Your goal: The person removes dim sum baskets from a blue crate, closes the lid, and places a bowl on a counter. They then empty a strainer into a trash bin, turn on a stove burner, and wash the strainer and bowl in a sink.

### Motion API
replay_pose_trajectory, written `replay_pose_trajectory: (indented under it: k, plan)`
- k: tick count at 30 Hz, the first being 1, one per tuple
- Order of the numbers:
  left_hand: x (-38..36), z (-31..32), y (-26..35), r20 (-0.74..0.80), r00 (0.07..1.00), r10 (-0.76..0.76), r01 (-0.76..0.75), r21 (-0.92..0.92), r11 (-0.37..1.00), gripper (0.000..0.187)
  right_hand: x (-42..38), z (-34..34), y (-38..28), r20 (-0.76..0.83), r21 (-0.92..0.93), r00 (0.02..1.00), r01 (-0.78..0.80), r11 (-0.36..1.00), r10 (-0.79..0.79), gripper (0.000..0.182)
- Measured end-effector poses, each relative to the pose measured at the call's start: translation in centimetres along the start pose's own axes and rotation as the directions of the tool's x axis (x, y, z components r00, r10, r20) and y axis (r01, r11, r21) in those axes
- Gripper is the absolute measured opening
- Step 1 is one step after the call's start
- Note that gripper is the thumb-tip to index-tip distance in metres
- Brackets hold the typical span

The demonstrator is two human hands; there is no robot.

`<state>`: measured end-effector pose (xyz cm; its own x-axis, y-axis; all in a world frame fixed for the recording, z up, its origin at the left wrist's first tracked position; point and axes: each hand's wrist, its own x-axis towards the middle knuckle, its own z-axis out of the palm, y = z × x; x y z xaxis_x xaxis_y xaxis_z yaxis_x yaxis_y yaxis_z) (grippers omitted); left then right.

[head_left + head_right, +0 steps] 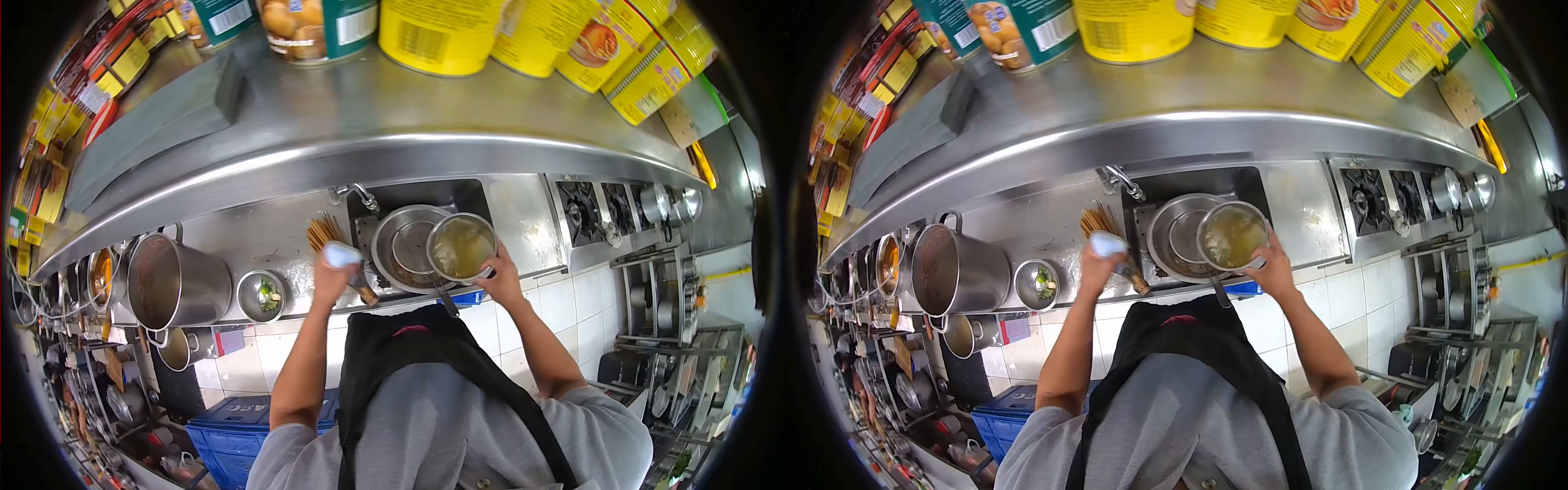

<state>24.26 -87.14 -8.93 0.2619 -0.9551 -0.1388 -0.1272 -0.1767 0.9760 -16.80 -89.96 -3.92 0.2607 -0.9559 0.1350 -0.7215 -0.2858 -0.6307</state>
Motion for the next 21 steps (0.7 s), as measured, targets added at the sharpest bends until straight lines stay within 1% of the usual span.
replay_pose_trajectory:
  k: [1, 2, 3, 4, 5, 6, 7, 8, 9, 10, 11, 12, 13, 14, 15, 17, 18, 19, 20, 21]
  plan:
    - [-0.2, 1.9, -0.6, 0.082, 0.986, 0.147, -0.161, 0.208, 0.965, 0.039, -0.1, -0.7, 0.4, 0.011, -0.056, 0.998, -0.054, 0.997, 0.055, 0.035]
    - [-0.5, 3.5, -1.3, 0.197, 0.918, 0.343, -0.395, 0.426, 0.814, 0.039, -0.1, -1.1, 0.8, 0.007, -0.054, 0.998, -0.064, 0.996, 0.064, 0.035]
    - [-0.8, 5.2, -1.1, 0.319, 0.928, 0.191, -0.353, 0.596, 0.721, 0.039, 0.3, -1.6, 1.0, 0.016, -0.130, 0.997, -0.075, 0.989, 0.077, 0.034]
    - [-0.8, 6.4, -1.3, 0.400, 0.917, 0.015, -0.333, 0.740, 0.584, 0.038, 0.6, -2.1, 1.4, 0.024, -0.205, 0.996, -0.083, 0.975, 0.090, 0.034]
    - [-0.6, 6.7, -1.6, 0.407, 0.913, 0.016, -0.340, 0.739, 0.581, 0.038, 0.9, -2.3, 2.6, 0.028, -0.272, 0.999, -0.016, 0.962, 0.025, 0.034]
    - [-0.1, 7.0, -2.4, 0.398, 0.916, -0.043, -0.343, 0.836, 0.428, 0.035, 1.3, -2.7, 2.9, 0.019, -0.273, 0.999, -0.025, 0.962, 0.031, 0.034]
    - [0.7, 7.2, -3.5, 0.381, 0.919, -0.096, -0.346, 0.901, 0.260, 0.033, 1.6, -3.4, 3.0, 0.059, -0.329, 0.998, -0.001, 0.944, 0.022, 0.033]
    - [2.4, 6.6, -5.4, 0.318, 0.935, -0.155, -0.285, 0.936, 0.206, 0.039, 1.7, -4.1, 3.1, 0.098, -0.383, 0.995, 0.020, 0.923, 0.019, 0.033]
    - [3.8, 5.6, -4.2, 0.263, 0.936, -0.234, -0.234, 0.961, 0.146, 0.037, 1.8, -4.7, 3.1, 0.130, -0.411, 0.991, 0.049, 0.910, 0.005, 0.033]
    - [5.5, 4.2, -6.5, 0.211, 0.962, -0.172, -0.198, 0.976, 0.091, 0.039, 1.7, -5.0, 3.4, 0.119, -0.415, 0.993, 0.029, 0.909, 0.022, 0.033]
    - [5.6, 2.9, -2.4, 0.210, 0.948, -0.239, -0.189, 0.976, 0.111, 0.034, 1.7, -5.2, 3.7, 0.163, -0.418, 0.987, 0.062, 0.906, 0.007, 0.034]
    - [5.7, 2.6, -1.9, 0.225, 0.944, -0.239, -0.205, 0.973, 0.107, 0.034, 1.7, -5.3, 3.8, 0.208, -0.418, 0.978, 0.097, 0.903, -0.009, 0.035]
    - [5.7, 2.3, -1.8, 0.223, 0.969, -0.102, -0.225, 0.974, -0.005, 0.037, 1.6, -5.4, 3.8, 0.246, -0.421, 0.969, 0.101, 0.901, 0.007, 0.037]
    - [5.8, 2.3, -1.5, 0.228, 0.973, 0.038, -0.222, 0.968, -0.118, 0.040, 1.7, -5.4, 3.7, 0.240, -0.421, 0.971, 0.091, 0.903, 0.014, 0.037]
    - [5.5, 3.3, -0.9, 0.236, 0.971, 0.037, -0.230, 0.966, -0.122, 0.040, 1.6, -5.3, 3.6, 0.261, -0.431, 0.965, 0.109, 0.896, 0.008, 0.036]
    - [3.9, 7.4, 0.3, 0.438, 0.893, 0.103, -0.445, 0.894, 0.056, 0.045, 1.6, -5.3, 3.4, 0.281, -0.435, 0.960, 0.121, 0.892, 0.007, 0.035]
    - [3.1, 9.8, 0.8, 0.432, 0.895, -0.111, -0.395, 0.884, 0.251, 0.047, 1.6, -5.4, 3.1, 0.282, -0.430, 0.959, 0.115, 0.895, 0.012, 0.035]
    - [2.3, 11.6, 0.6, 0.393, 0.889, -0.235, -0.291, 0.881, 0.373, 0.053, 1.5, -5.6, 3.0, 0.282, -0.426, 0.959, 0.109, 0.898, 0.017, 0.034]
    - [1.6, 13.4, 0.3, 0.349, 0.868, -0.354, -0.161, 0.871, 0.464, 0.059, 1.4, -5.8, 2.9, 0.281, -0.424, 0.960, 0.105, 0.900, 0.020, 0.034]
    - [1.0, 14.3, -1.5, 0.253, 0.884, -0.393, -0.027, 0.867, 0.498, 0.067, 1.4, -6.0, 2.8, 0.275, -0.398, 0.961, 0.108, 0.911, 0.007, 0.034]
